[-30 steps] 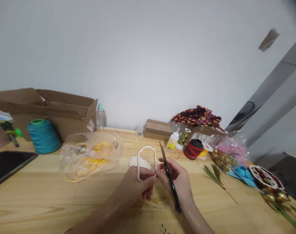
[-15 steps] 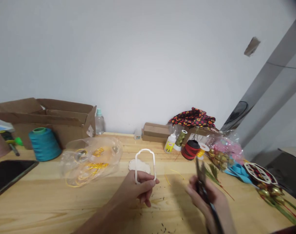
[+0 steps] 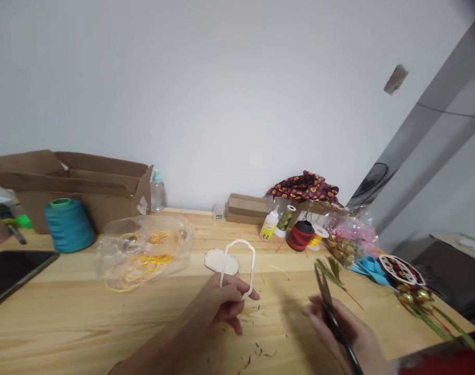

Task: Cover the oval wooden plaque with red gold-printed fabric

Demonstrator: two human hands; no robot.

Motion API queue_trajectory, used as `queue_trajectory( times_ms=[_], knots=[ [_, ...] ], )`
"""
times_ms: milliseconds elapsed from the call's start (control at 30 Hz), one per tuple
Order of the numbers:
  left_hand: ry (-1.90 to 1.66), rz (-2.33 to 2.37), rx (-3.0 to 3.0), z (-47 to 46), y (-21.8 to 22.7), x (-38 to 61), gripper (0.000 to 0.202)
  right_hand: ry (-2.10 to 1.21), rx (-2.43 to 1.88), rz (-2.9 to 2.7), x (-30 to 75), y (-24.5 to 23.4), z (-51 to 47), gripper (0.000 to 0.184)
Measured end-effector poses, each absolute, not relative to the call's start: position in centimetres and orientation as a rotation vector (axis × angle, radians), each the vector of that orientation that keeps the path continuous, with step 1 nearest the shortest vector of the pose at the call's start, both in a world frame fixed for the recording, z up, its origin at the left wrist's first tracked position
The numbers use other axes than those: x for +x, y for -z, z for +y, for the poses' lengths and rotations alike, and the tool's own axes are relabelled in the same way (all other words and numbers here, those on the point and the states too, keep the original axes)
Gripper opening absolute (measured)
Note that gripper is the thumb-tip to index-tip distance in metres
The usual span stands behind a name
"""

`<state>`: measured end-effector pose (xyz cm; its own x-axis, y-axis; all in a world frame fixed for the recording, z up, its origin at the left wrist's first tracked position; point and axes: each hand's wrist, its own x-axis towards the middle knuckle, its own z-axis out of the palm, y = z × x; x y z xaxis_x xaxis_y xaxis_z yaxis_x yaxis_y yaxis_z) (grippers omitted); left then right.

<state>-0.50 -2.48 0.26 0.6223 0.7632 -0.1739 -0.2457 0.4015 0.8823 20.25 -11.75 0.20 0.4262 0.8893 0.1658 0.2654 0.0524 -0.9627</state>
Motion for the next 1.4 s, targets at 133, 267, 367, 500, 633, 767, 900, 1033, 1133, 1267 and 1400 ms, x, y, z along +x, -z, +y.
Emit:
queue_trajectory(
  times_ms=[133,267,367,500,633,767,900,1033,1133,1267,1400],
  knots=[
    [-0.652,0.643,0.994,-2.6,-0.5,-0.9,0.019,-0.861,-1.261,-1.177,15.5,-2.7,-6.5,0.037],
    [-0.62,0.613,0.973,-2.1,-0.4,-1.4,0.017,-1.129,-1.092,-1.191,13.4,-2.6,-3.3,0.036],
    [-0.686,0.522,0.945,-1.7,-0.2,-1.4,0.019,-1.216,-1.02,-1.078,13.1,-2.0,-2.4,0.037],
    [-0.783,0.428,0.959,-1.5,0.3,-1.0,0.022,-1.222,-0.92,-0.944,12.5,-1.3,-2.3,0.036],
    [-0.855,0.534,1.077,-1.6,0.5,-0.5,0.017,-1.148,-0.985,-0.949,11.3,-0.9,-2.4,0.035],
    [-0.854,0.609,1.166,-1.8,0.8,-0.3,0.025,-1.07,-1.013,-1.013,11.0,-0.8,-2.2,0.032],
    [-0.815,0.656,1.197,-1.8,1.4,0.0,0.026,-0.943,-1.101,-1.168,12.7,-0.3,-2.3,0.026],
    [-0.869,0.668,1.139,-1.4,1.5,0.1,0.027,-0.712,-1.3,-1.483,15.3,1.4,-3.0,0.028],
    [-0.918,0.66,1.098,-1.1,1.5,0.1,0.027,-0.497,-1.374,-1.715,16.3,2.6,-3.7,0.029],
    [-0.934,0.669,1.077,-1.0,2.0,0.3,0.028,-0.274,-1.414,-1.884,16.0,2.9,-4.1,0.027],
    [-0.94,0.669,1.06,-0.8,2.7,0.3,0.028,-0.181,-1.481,-1.935,15.7,2.7,-4.0,0.023]
  ],
)
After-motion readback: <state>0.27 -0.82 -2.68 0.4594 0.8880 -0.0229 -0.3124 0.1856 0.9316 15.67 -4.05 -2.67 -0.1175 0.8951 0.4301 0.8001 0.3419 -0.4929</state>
